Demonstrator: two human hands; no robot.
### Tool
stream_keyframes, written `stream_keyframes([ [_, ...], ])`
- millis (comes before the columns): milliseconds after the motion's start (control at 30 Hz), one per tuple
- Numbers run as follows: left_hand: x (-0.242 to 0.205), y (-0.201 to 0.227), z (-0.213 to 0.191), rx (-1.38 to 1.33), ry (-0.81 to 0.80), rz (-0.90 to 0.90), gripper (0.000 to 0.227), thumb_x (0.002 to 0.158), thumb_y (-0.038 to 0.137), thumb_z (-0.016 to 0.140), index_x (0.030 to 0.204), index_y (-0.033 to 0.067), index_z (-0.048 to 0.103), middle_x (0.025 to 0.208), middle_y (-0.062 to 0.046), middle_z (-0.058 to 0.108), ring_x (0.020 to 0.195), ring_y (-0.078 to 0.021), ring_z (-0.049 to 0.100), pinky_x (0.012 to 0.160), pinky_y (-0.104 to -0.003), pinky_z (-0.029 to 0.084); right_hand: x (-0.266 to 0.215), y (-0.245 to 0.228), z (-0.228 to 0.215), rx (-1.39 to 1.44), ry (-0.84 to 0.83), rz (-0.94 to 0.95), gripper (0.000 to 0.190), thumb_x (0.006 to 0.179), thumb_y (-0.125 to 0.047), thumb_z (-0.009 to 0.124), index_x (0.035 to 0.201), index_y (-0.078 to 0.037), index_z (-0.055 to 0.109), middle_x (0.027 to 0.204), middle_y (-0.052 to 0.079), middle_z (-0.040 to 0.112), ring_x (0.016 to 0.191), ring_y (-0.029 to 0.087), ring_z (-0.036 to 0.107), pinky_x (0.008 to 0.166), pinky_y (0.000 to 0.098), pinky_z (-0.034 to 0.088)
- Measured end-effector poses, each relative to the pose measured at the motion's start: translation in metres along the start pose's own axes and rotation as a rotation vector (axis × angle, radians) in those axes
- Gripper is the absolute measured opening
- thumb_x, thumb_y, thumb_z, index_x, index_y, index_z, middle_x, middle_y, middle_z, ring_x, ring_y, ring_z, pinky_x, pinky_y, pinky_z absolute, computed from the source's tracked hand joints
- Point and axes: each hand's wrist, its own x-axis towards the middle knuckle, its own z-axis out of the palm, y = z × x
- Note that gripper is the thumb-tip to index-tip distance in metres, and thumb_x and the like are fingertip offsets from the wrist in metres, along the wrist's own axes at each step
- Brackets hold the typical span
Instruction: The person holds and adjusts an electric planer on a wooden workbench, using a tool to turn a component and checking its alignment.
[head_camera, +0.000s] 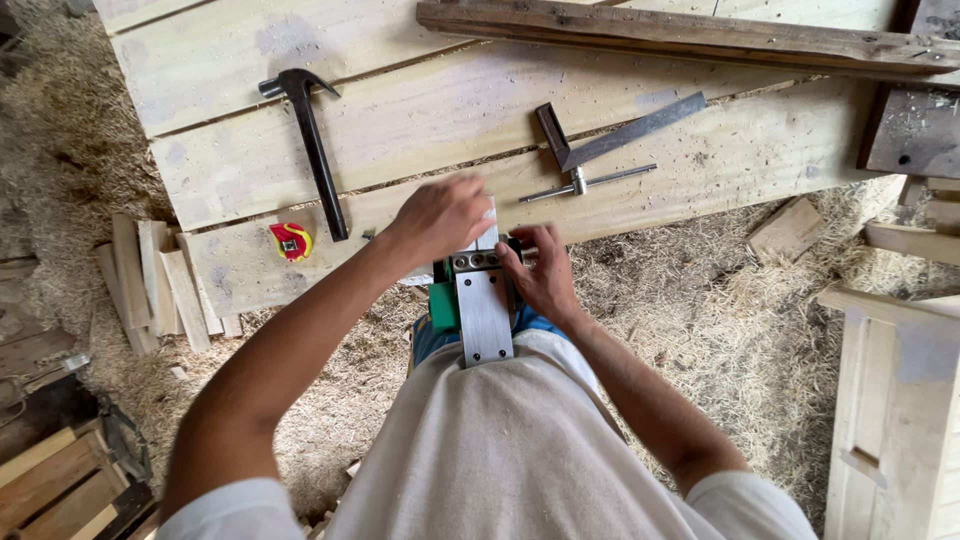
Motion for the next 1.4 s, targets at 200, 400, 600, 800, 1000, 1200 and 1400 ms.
stream_keyframes([
  [200, 0.151, 0.005, 0.053, 0.281, 0.430, 0.173, 0.028, 0.090, 0.008, 0.060, 0.115, 0.0114, 0.073, 0.116, -0.022, 0.068, 0.106, -0.0355, 0.064, 0.081, -0.043, 0.056, -0.007, 0.042, 0.051, 0.995, -0.179, 0.285, 0.059, 0.106, -0.047, 0.053, 0.143, -0.002, 0.057, 0.140, 0.011, 0.063, 0.124, 0.015, 0.058, 0.107, 0.0287, 0.044],
  [400, 0.173, 0.000, 0.030, 0.560, 0.259, 0.315, 0.019, 0.097, 0.016, 0.055, 0.097, 0.0070, 0.071, 0.106, -0.012, 0.068, 0.111, -0.0279, 0.063, 0.100, -0.044, 0.046, -0.003, 0.042, 0.043, 1.157, -0.231, 0.382, 0.062, 0.106, -0.049, 0.045, 0.147, -0.004, 0.053, 0.138, 0.008, 0.064, 0.120, 0.014, 0.060, 0.104, 0.0308, 0.048],
  [600, 0.072, -0.005, -0.071, 0.498, 0.382, 0.244, 0.009, 0.092, 0.013, 0.064, 0.095, 0.0067, 0.070, 0.097, -0.009, 0.066, 0.102, -0.0250, 0.065, 0.096, -0.041, 0.049, -0.001, 0.022, 0.028, 1.120, -0.335, 0.318, 0.057, 0.107, -0.050, 0.045, 0.139, -0.004, 0.057, 0.120, 0.010, 0.069, 0.109, 0.020, 0.064, 0.093, 0.0361, 0.055],
  [800, -0.120, 0.002, -0.121, -0.438, 0.710, -0.252, 0.032, 0.089, 0.017, 0.086, 0.112, 0.0035, 0.070, 0.100, -0.009, 0.068, 0.086, -0.0207, 0.070, 0.072, -0.037, 0.058, 0.013, -0.018, -0.008, 0.227, -0.124, -0.040, 0.065, 0.108, -0.055, 0.047, 0.142, -0.003, 0.067, 0.100, 0.024, 0.065, 0.082, 0.028, 0.064, 0.072, 0.0418, 0.056],
  [1000, -0.277, 0.063, -0.090, -0.133, 1.187, -0.665, 0.029, 0.103, 0.001, 0.075, 0.130, 0.0007, 0.065, 0.113, -0.012, 0.074, 0.101, -0.0204, 0.077, 0.089, -0.031, 0.065, 0.056, -0.067, -0.011, 0.020, 0.047, -0.406, 0.081, 0.101, -0.061, 0.056, 0.150, 0.004, 0.048, 0.115, 0.020, 0.073, 0.091, 0.022, 0.073, 0.067, 0.0382, 0.064],
  [1200, -0.389, 0.104, -0.043, -0.582, 1.706, -0.896, 0.052, 0.091, -0.004, 0.076, 0.139, -0.0063, 0.057, 0.092, -0.011, 0.067, 0.075, -0.0131, 0.063, 0.070, -0.029, 0.052, 0.063, -0.071, 0.011, -0.063, 0.091, -0.510, 0.085, 0.105, -0.064, 0.061, 0.151, 0.007, 0.047, 0.113, 0.017, 0.073, 0.093, 0.020, 0.075, 0.071, 0.0348, 0.068],
  [1400, -0.391, 0.106, -0.021, -1.550, 2.207, -0.017, 0.034, 0.106, 0.009, 0.058, 0.135, -0.0086, 0.054, 0.109, -0.017, 0.073, 0.093, -0.0200, 0.074, 0.087, -0.038, 0.062, 0.081, -0.059, 0.014, -0.200, 0.098, -0.498, 0.081, 0.102, -0.060, 0.064, 0.151, 0.002, 0.051, 0.108, 0.014, 0.073, 0.087, 0.019, 0.071, 0.065, 0.0348, 0.060],
])
